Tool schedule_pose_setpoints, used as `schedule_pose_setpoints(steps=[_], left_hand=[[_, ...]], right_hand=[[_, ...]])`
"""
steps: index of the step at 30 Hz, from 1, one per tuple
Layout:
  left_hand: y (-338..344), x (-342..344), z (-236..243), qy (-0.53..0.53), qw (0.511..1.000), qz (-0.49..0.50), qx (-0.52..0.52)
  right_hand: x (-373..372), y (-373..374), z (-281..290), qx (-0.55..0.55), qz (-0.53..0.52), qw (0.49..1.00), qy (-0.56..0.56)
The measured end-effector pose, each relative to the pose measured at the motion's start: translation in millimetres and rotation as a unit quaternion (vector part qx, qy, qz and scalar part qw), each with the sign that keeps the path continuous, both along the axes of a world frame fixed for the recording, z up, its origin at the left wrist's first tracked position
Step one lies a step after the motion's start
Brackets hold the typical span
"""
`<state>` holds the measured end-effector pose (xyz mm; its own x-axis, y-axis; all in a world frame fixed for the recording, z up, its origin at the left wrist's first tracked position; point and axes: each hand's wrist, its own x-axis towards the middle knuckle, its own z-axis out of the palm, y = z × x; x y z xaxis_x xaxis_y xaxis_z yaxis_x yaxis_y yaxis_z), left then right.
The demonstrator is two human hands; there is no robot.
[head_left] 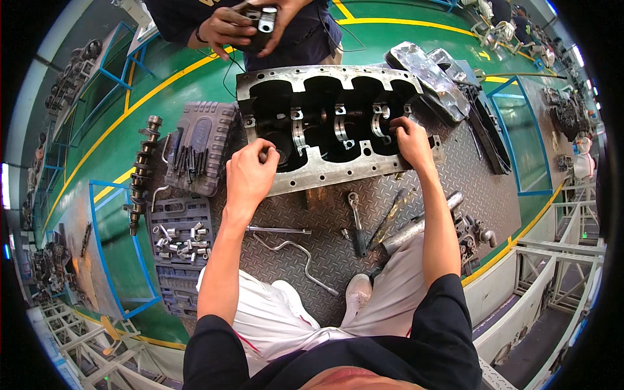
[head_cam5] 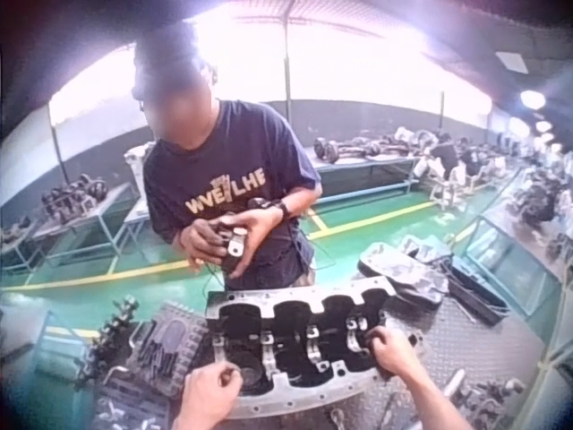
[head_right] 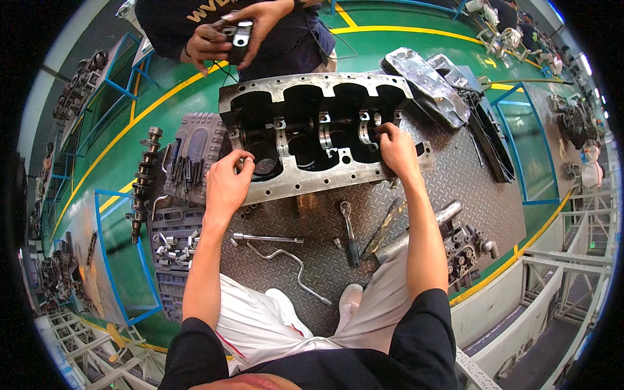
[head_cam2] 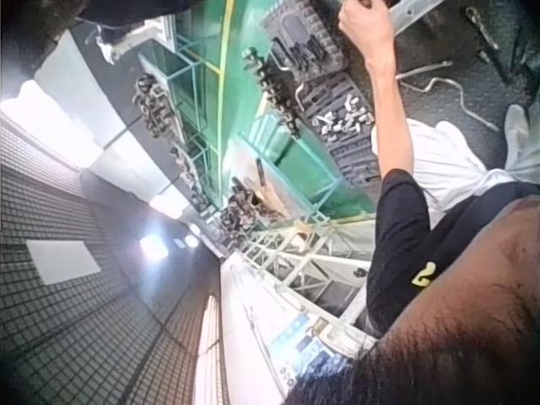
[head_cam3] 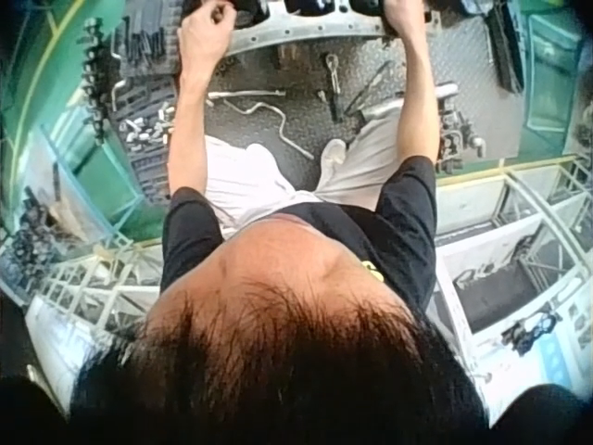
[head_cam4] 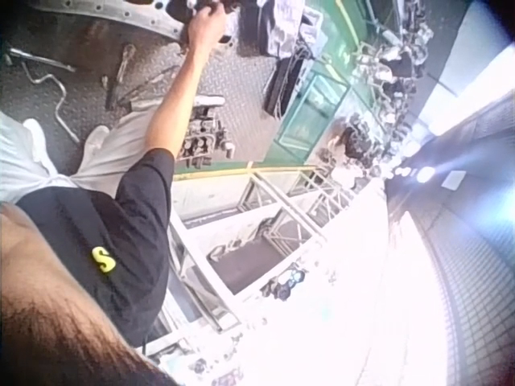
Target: The person carries a crankshaft over to an engine block, then places the crankshaft into the main bearing seats within the engine block by hand.
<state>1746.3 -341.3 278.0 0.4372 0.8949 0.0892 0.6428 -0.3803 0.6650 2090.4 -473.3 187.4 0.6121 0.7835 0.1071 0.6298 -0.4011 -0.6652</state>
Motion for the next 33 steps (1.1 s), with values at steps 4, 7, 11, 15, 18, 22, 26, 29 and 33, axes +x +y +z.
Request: schedule_pose_setpoints(steps=[4, 7, 11, 15, 18, 22, 26, 29, 33], left_hand=[[3.9, -3.1, -0.9, -0.002, 1.0, 0.001, -0.013], [2.7, -2.5, -3.9, -0.006, 1.0, -0.008, 0.006], [1.5, -5.9, -5.8, -0.011, 1.0, -0.011, 0.004], [-0.8, -4.0, -1.8, -0.009, 1.0, -0.011, 0.0], [-2.1, -2.6, -1.5, 0.001, 1.0, -0.003, 0.015], [0.7, -1.0, -1.5, 0.003, 1.0, -0.009, 0.022], [0.3, -1.7, 3.4, 0.014, 1.0, -0.006, 0.02], [0.0, -0.4, -0.3, 0.004, 0.999, -0.009, 0.038], [-1.8, 1.3, 2.9, 0.015, 1.0, -0.005, 0.013]], right_hand=[[0.0, 2.2, 1.6, 0.023, 0.01, 1.0, 0.008], [0.0, -2.6, 3.3, 0.007, 0.007, 1.0, 0.0], [-6.2, -3.2, 6.3, 0.004, 0.006, 1.0, -0.002], [-7.7, -6.3, 9.6, -0.006, -0.003, 1.0, -0.001], [-7.9, -5.0, 3.2, -0.015, -0.018, 1.0, -0.015], [-4.8, -2.1, 4.1, 0.018, -0.022, 0.998, -0.053], [1.8, -0.6, 11.3, 0.187, -0.047, 0.98, -0.04], [13.9, -11.2, 24.6, 0.263, -0.144, 0.951, -0.078], [31.8, -24.0, 24.8, 0.288, -0.234, 0.926, -0.071]])
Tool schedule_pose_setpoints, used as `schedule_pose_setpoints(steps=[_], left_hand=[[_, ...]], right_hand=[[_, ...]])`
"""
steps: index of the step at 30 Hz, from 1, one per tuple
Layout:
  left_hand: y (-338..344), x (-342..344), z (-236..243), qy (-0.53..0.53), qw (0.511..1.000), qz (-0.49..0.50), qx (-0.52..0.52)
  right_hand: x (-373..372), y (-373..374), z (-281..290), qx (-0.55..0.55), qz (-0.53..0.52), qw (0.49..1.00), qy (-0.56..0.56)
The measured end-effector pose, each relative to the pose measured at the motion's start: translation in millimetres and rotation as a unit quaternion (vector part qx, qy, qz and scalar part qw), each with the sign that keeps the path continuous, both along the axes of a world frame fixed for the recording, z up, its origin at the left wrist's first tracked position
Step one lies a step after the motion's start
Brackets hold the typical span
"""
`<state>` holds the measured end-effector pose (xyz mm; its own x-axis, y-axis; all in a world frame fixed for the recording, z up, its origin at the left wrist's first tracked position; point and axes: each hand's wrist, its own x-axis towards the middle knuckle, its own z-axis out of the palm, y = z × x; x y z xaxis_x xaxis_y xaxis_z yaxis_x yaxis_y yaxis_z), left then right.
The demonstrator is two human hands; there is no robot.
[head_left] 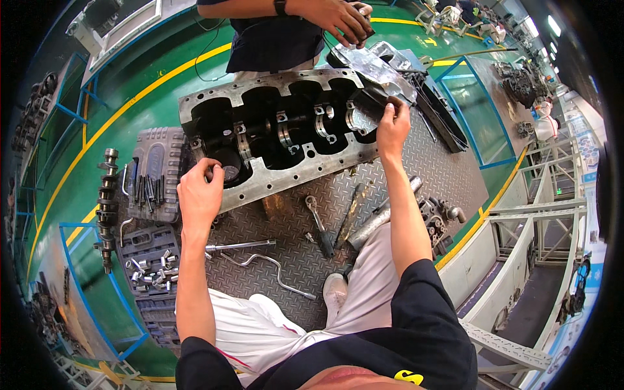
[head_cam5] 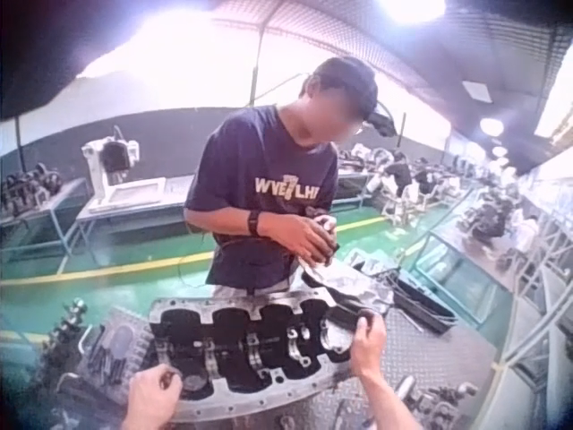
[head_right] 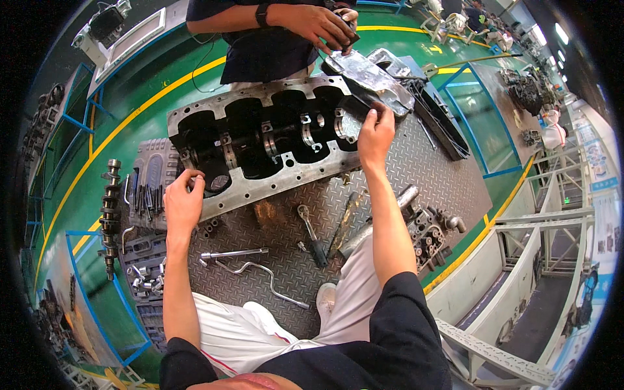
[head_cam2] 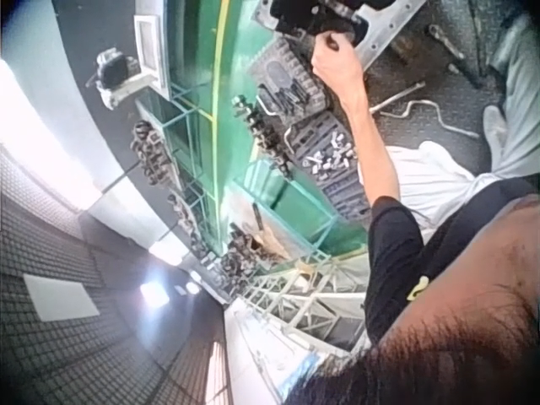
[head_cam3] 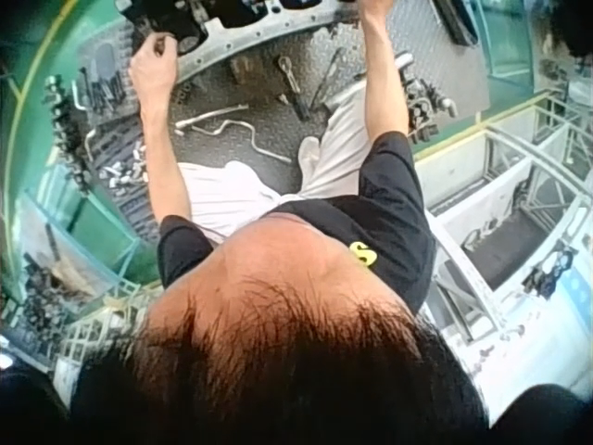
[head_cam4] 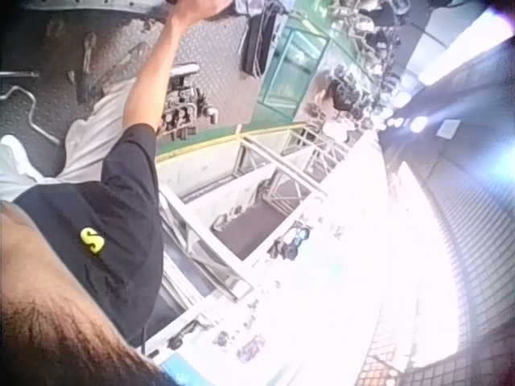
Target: The person carries a crankshaft over to an engine block, then places the crankshaft into the main bearing seats within the engine block by hand.
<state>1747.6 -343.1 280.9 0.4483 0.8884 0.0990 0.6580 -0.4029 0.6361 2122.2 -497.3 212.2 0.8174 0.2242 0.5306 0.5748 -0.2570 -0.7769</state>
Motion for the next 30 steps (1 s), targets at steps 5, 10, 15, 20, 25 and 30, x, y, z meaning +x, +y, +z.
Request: schedule_pose_setpoints(steps=[5, 10, 15, 20, 25, 30], left_hand=[[1.0, -1.4, -2.0, -0.003, 1.0, 0.001, -0.008], [1.5, -1.5, -1.4, -0.002, 1.0, 0.003, -0.009], [2.8, -1.4, -5.8, -0.013, 1.0, 0.009, -0.02], [3.3, 3.0, -3.6, -0.011, 0.999, 0.01, -0.038], [4.2, 2.9, -8.7, -0.032, 0.999, 0.001, -0.036], [10.6, -15.5, -5.5, -0.025, 0.999, 0.023, -0.007]], right_hand=[[6.7, -5.4, -8.4, -0.028, -0.013, 0.999, -0.022], [12.8, -7.0, -17.6, -0.057, -0.038, 0.998, 0.013], [18.9, -8.0, -32.4, -0.066, -0.032, 0.997, 0.014], [24.7, -8.0, -39.0, -0.064, -0.022, 0.997, 0.024], [23.9, -9.0, -40.7, -0.08, -0.005, 0.996, 0.028], [12.7, 6.8, -45.7, -0.104, 0.035, 0.994, 0.017]])
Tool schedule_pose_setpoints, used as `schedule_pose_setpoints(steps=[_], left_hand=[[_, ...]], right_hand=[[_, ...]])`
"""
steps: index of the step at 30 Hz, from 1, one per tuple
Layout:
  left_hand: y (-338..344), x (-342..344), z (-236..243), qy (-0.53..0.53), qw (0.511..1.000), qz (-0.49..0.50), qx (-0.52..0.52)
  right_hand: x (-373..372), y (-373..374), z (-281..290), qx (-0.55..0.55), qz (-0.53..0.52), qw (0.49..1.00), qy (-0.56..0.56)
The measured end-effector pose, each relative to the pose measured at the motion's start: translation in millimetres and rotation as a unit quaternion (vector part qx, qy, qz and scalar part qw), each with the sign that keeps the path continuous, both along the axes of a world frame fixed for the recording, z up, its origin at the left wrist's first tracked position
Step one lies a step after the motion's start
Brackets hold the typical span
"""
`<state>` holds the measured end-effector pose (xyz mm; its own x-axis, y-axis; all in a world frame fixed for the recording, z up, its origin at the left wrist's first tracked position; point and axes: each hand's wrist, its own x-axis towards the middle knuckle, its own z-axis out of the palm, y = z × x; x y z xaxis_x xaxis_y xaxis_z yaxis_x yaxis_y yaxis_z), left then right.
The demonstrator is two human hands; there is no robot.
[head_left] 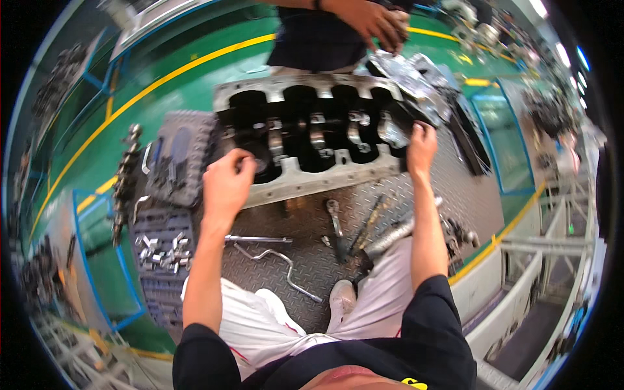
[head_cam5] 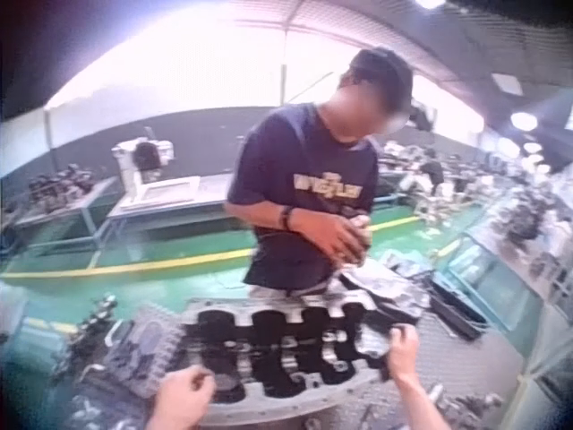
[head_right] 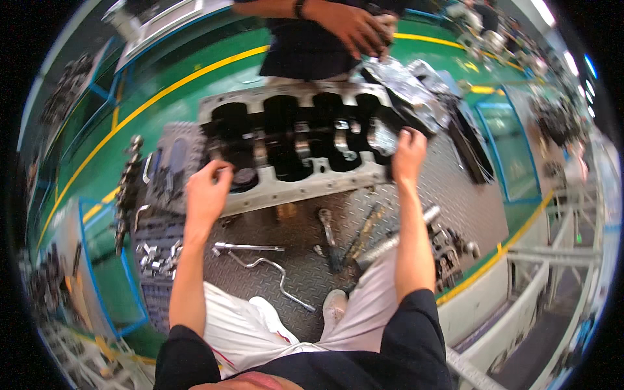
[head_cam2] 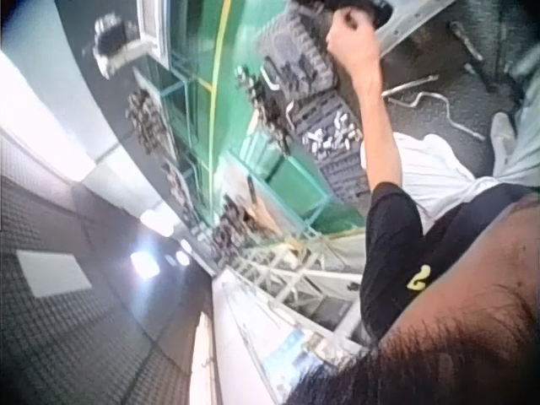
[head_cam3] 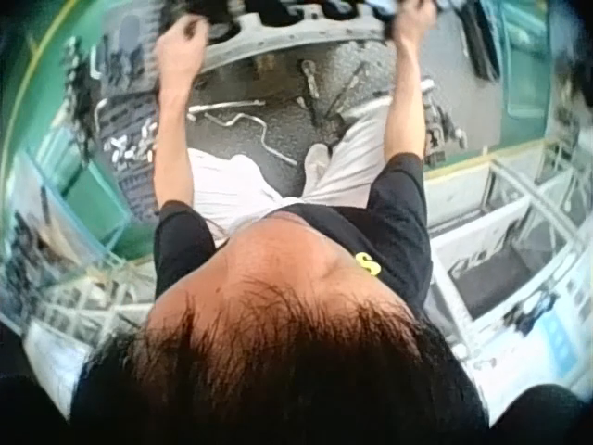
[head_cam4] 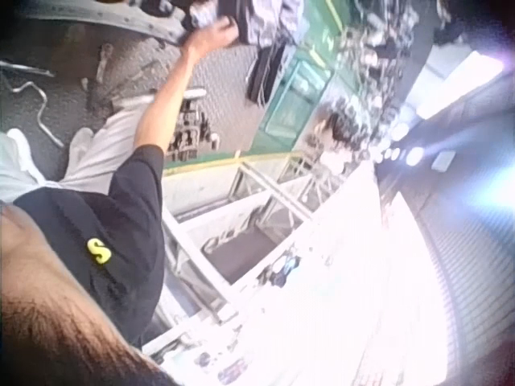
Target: The person carries a crankshaft over to an engine block, then places the crankshaft into the main bearing seats within the engine block by hand.
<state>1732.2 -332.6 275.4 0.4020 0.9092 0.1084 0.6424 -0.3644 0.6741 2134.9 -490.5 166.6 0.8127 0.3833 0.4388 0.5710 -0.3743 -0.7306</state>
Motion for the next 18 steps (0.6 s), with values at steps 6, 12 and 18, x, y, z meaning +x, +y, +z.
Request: schedule_pose_setpoints(steps=[6, 12, 18], left_hand=[[-0.8, 17.6, -3.9, -0.027, 0.999, -0.025, 0.014], [-3.4, 10.6, -20.3, -0.055, 0.998, -0.028, 0.019], [-2.2, 3.4, -16.1, -0.066, 0.997, -0.03, 0.017]], right_hand=[[47.5, -32.0, -6.3, -0.029, 0.014, 0.999, 0.029], [37.3, -27.5, -20.3, -0.057, 0.01, 0.998, 0.017], [38.5, -17.7, -27.1, -0.057, 0.015, 0.998, 0.002]])
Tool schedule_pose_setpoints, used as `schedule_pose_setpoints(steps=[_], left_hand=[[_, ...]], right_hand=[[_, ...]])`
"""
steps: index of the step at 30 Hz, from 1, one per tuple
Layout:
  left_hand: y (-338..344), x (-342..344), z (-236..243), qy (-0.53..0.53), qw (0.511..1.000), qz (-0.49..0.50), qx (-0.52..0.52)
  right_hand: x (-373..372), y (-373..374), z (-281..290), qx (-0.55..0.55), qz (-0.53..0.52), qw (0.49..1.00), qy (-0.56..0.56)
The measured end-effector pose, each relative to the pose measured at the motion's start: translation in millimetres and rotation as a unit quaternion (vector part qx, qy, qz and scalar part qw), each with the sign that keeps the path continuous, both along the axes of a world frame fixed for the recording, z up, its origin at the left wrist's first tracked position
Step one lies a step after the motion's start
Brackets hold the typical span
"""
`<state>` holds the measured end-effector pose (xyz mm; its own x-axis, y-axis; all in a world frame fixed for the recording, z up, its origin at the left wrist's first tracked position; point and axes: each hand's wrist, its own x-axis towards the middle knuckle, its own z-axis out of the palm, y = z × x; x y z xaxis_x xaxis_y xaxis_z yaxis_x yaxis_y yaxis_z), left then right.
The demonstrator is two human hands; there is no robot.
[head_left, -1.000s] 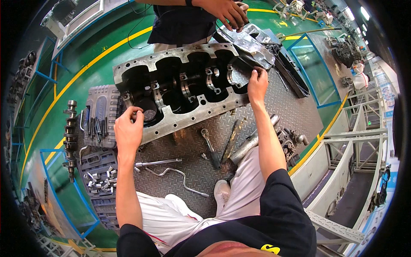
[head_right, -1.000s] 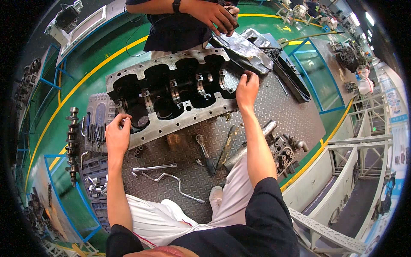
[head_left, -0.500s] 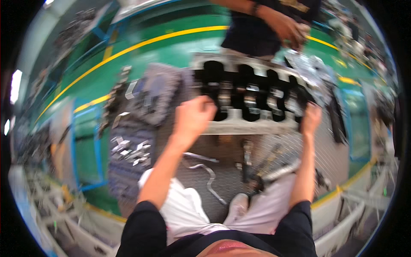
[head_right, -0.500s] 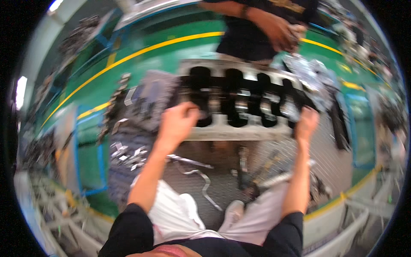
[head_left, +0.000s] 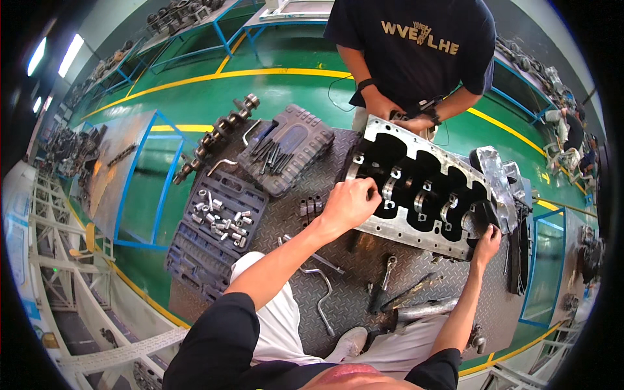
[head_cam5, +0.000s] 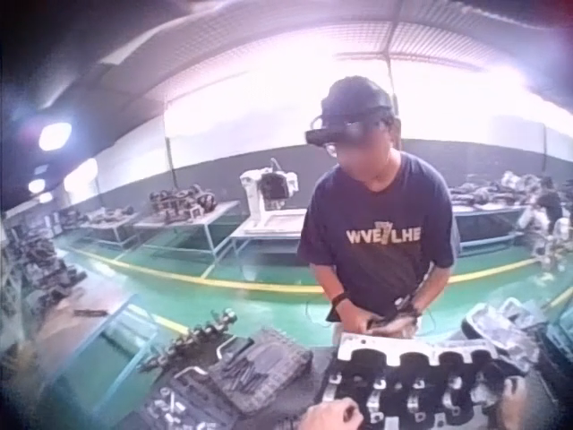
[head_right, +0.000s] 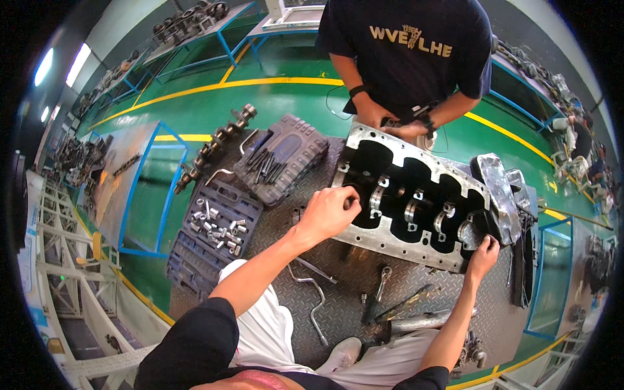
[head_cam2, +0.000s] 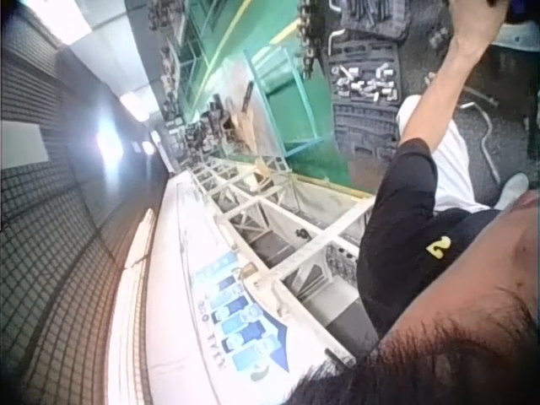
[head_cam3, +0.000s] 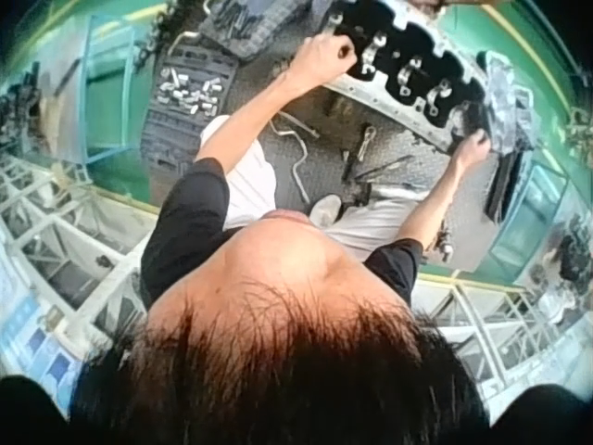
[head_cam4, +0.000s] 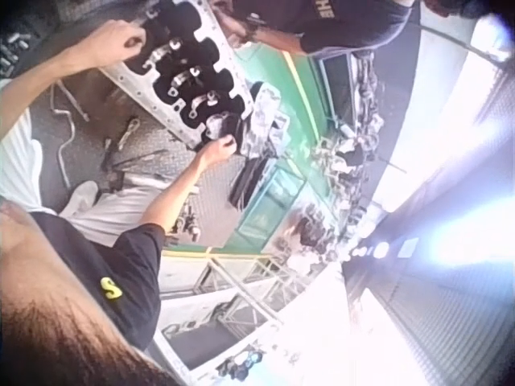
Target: The person carries a crankshaft over to an engine block, then places the crankshaft into the main bearing seats within the engine block by hand.
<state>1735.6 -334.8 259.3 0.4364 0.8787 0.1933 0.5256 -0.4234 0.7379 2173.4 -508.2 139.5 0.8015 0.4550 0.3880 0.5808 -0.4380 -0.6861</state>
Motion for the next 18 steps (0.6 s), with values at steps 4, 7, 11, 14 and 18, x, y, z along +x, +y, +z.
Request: schedule_pose_setpoints(steps=[4, 7, 11, 14, 18], left_hand=[[0.4, 4.6, -1.7, 0.002, 1.0, 0.001, 0.004], [0.1, 6.0, -6.5, -0.008, 1.0, -0.001, 0.012], [-0.5, 3.9, -6.5, -0.003, 1.0, 0.003, 0.005], [-0.9, 2.3, -8.4, -0.004, 1.0, 0.005, 0.009], [-0.6, 2.2, -8.2, -0.006, 1.0, 0.003, 0.017]], right_hand=[[2.3, -2.5, 6.0, 0.003, 0.004, 1.0, 0.017], [11.5, -7.9, 1.7, -0.025, 0.002, 1.0, 0.002], [16.5, -8.6, -5.0, -0.021, 0.011, 1.0, 0.005], [14.9, -7.9, -5.3, -0.024, 0.01, 1.0, 0.008], [7.7, -6.5, -0.4, -0.022, 0.009, 1.0, 0.014]])
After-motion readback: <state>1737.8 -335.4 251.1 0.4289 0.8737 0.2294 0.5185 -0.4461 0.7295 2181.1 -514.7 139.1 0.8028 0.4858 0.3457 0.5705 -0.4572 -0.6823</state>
